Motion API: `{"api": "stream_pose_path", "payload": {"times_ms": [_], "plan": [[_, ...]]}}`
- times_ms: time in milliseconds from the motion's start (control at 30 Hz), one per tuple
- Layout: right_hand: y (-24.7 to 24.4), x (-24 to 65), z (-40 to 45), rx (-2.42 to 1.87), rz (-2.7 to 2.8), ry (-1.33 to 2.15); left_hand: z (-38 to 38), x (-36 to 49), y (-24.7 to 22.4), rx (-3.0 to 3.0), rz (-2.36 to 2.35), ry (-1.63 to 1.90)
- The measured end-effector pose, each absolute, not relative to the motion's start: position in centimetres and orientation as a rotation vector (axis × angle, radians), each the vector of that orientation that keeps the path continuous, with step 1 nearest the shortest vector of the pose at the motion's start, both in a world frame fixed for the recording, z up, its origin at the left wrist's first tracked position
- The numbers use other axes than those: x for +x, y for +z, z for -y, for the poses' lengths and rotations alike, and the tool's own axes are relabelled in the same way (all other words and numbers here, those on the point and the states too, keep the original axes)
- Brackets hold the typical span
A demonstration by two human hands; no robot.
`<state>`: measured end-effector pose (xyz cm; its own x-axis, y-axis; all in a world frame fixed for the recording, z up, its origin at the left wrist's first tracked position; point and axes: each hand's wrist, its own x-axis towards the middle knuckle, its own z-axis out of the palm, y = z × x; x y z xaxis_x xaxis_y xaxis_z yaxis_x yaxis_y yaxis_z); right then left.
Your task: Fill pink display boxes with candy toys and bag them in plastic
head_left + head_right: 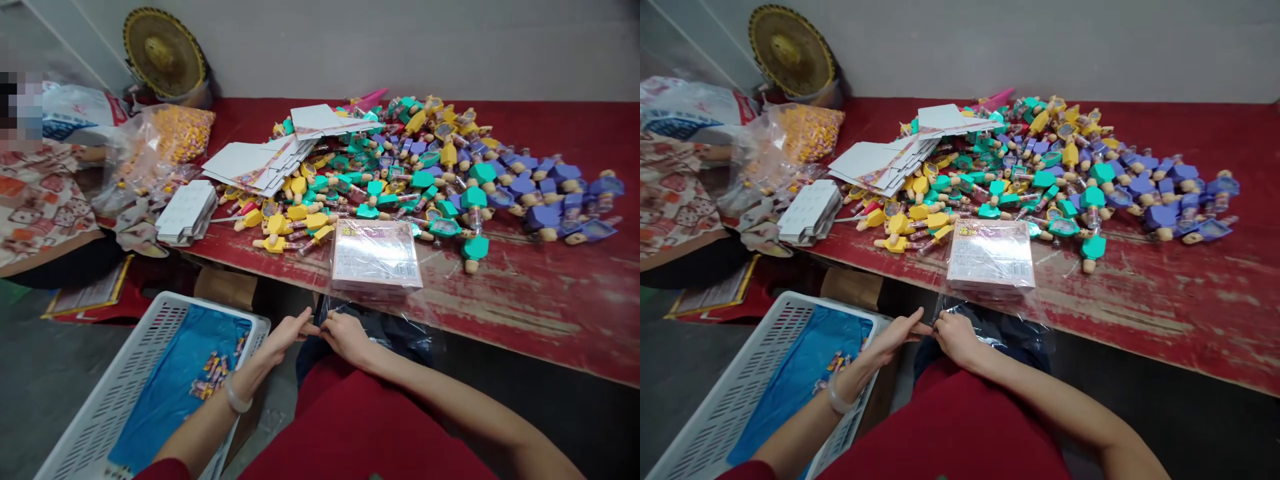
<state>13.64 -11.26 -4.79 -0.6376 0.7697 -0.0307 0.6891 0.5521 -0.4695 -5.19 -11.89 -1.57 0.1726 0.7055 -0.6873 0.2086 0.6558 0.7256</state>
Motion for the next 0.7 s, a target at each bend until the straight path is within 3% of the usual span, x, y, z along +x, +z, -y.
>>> {"api": "stream_pose_path", "payload": {"times_ms": [267, 700], "plan": [[-6.7, 14.2, 12.2, -0.818, 2.281, -0.062, 11.9, -1.9, -3.8, 0.823, -1.467, 0.614], [-5.4, 16.0, 13.6, -0.823, 2.219, -0.096, 12.9, 0.1, -3.8, 0.897, -1.494, 0.859]]}}
